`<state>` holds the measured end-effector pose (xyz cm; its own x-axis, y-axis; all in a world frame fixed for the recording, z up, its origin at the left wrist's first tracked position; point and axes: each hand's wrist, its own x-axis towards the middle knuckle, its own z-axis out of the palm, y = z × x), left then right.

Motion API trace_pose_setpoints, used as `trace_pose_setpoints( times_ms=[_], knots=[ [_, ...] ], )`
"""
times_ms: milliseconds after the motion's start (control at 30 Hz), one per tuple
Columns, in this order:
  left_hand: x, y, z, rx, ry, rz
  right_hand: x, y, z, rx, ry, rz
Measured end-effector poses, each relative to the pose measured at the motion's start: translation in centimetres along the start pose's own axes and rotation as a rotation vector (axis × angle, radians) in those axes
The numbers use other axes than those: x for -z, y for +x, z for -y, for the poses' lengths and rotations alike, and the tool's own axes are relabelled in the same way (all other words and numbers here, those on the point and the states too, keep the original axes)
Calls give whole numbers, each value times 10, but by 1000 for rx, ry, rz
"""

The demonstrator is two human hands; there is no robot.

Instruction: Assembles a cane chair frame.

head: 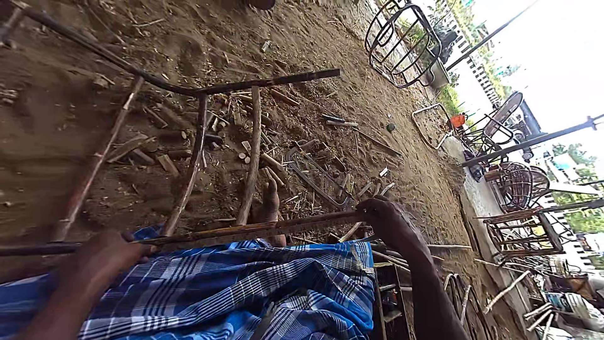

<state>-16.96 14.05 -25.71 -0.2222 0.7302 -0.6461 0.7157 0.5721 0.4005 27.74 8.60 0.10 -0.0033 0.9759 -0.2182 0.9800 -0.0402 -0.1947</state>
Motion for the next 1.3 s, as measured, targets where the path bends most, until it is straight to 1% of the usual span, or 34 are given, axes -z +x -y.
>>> trace_pose_setpoints(
  times_ms=[100, 167, 200, 233, 267, 300, 333, 367, 400, 433, 467, 500, 533, 567, 633, 700, 800, 833, 933, 967, 1033, 1067, 1167, 1233, 1300],
  knots=[
    [1, 0, 1, 11, -4, 2, -3, 0, 0, 10, -4, -8],
    [1, -10, 0, -22, 9, -78, -5, -2, 2, 2, -2, -15],
    [2, -28, -7, -73, 9, -137, -6, -3, 2, -6, -1, -19],
    [2, -51, -21, -169, -36, -185, -7, -3, 3, -17, 3, -24],
    [-2, -82, -40, -285, -126, -172, -6, -4, 4, -28, 7, -23],
    [-11, -117, -62, -395, -237, -64, -6, -6, 4, -28, 12, -22],
    [-27, -150, -84, -489, -359, 119, -7, -8, 3, -20, 18, -19],
    [-48, -180, -108, -540, -518, 375, -7, -9, 2, -12, 27, -14],
    [-69, -202, -133, -549, -707, 650, -8, -8, 1, -9, 28, -12],
    [-94, -216, -156, -528, -904, 855, -10, -6, -1, -9, 27, -12],
    [-116, -224, -177, -485, -1093, 977, -11, -4, -3, -11, 23, -11],
    [-136, -225, -194, -426, -1272, 1036, -13, -2, -5, -13, 16, -6],
    [-153, -224, -208, -360, -1423, 1030, -13, -2, -6, -15, 6, 1],
    [-164, -223, -221, -293, -1536, 972, -12, -3, -7, -15, 5, 6],
    [-174, -219, -238, -212, -1649, 829, -11, -5, -6, -3, 15, 0],
    [-175, -219, -245, -211, -1640, 698, -9, -4, -6, 2, 34, 10],
    [-174, -222, -245, -290, -1611, 601, -6, 1, -14, -13, 111, 70],
    [-173, -224, -245, -304, -1599, 574, -3, 1, -18, 3, 167, 63],
    [-172, -223, -248, -317, -1604, 542, 2, 6, -32, 75, 327, -94],
    [-172, -223, -248, -315, -1601, 540, 5, 9, -34, 108, 393, -96],
    [-173, -222, -248, -330, -1599, 530, 11, 16, -38, 220, 529, -25],
    [-175, -222, -248, -335, -1599, 525, 13, 20, -39, 267, 546, 5],
    [-174, -223, -246, -322, -1600, 530, 16, 34, -42, 309, 388, 96],
    [-172, -224, -246, -325, -1591, 533, 13, 39, -46, 352, 424, 196],
    [-170, -224, -248, -325, -1589, 519, 8, 44, -47, 381, 478, 243]
  ],
)
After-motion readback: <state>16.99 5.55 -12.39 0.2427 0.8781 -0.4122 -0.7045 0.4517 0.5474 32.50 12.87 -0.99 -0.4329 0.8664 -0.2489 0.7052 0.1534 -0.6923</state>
